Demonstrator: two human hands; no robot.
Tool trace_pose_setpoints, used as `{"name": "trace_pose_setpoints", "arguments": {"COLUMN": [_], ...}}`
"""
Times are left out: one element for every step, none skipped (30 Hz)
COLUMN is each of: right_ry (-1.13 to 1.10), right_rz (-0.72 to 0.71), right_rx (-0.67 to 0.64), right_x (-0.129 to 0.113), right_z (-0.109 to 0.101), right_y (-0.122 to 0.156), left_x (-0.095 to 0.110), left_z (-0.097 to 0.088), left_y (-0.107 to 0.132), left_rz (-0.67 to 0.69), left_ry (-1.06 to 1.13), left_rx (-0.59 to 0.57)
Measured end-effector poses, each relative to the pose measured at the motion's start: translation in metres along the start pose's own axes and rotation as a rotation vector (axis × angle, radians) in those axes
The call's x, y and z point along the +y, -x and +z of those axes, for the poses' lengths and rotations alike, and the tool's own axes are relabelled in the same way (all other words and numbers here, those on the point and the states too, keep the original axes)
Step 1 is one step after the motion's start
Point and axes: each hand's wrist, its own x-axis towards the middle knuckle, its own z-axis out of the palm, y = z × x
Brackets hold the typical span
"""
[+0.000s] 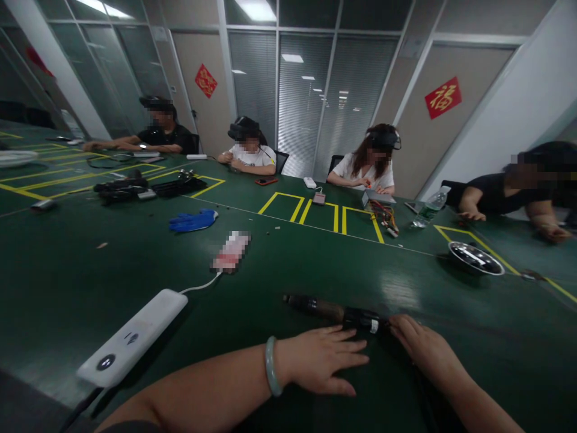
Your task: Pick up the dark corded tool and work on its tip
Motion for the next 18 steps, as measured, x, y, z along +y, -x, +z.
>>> {"name": "trace_pose_setpoints", "arguments": {"right_ry": [0.006,0.015,0.026,0.039,0.052,0.068,0.084,0.099,0.114,0.125,0.134,0.141,0.143,0.142,0.142,0.143,0.154,0.175], "right_rz": [0.011,0.033,0.071,0.126,0.189,0.255,0.327,0.403,0.487,0.579,0.682,0.787,0.88,0.957,1.024,1.079,1.126,1.172], "right_rx": [-0.005,-0.008,-0.014,-0.021,-0.026,-0.028,-0.03,-0.031,-0.03,-0.033,-0.037,-0.037,-0.031,-0.018,-0.001,0.015,0.022,0.018], "right_x": [0.001,0.004,0.009,0.016,0.025,0.036,0.048,0.061,0.073,0.083,0.092,0.099,0.104,0.106,0.106,0.104,0.101,0.096], "right_z": [-0.002,-0.004,-0.007,-0.011,-0.016,-0.021,-0.026,-0.031,-0.035,-0.039,-0.041,-0.042,-0.042,-0.041,-0.04,-0.039,-0.038,-0.037], "right_y": [-0.002,-0.004,-0.005,-0.004,0.0,0.006,0.017,0.032,0.051,0.073,0.097,0.123,0.149,0.173,0.194,0.212,0.226,0.236], "left_x": [0.0,-0.001,0.0,0.0,0.0,0.0,0.001,0.001,0.001,0.001,0.0,0.0,-0.001,-0.002,-0.003,-0.003,-0.003,-0.003], "left_z": [-0.001,-0.002,-0.004,-0.005,-0.007,-0.009,-0.01,-0.012,-0.014,-0.015,-0.016,-0.017,-0.017,-0.017,-0.016,-0.016,-0.015,-0.014], "left_y": [0.0,0.0,0.001,0.001,0.001,0.001,0.001,0.001,0.0,0.0,0.0,0.0,0.0,0.0,0.0,0.0,0.0,0.0], "left_rz": [-0.004,-0.009,-0.014,-0.019,-0.021,-0.025,-0.025,-0.02,-0.013,-0.005,0.002,0.006,0.008,0.007,0.006,0.004,0.001,-0.006], "left_ry": [0.009,0.017,0.026,0.034,0.044,0.053,0.063,0.074,0.087,0.1,0.111,0.119,0.123,0.122,0.12,0.116,0.112,0.11], "left_rx": [-0.008,-0.016,-0.022,-0.026,-0.028,-0.026,-0.028,-0.035,-0.043,-0.053,-0.061,-0.065,-0.066,-0.064,-0.066,-0.069,-0.074,-0.081]}}
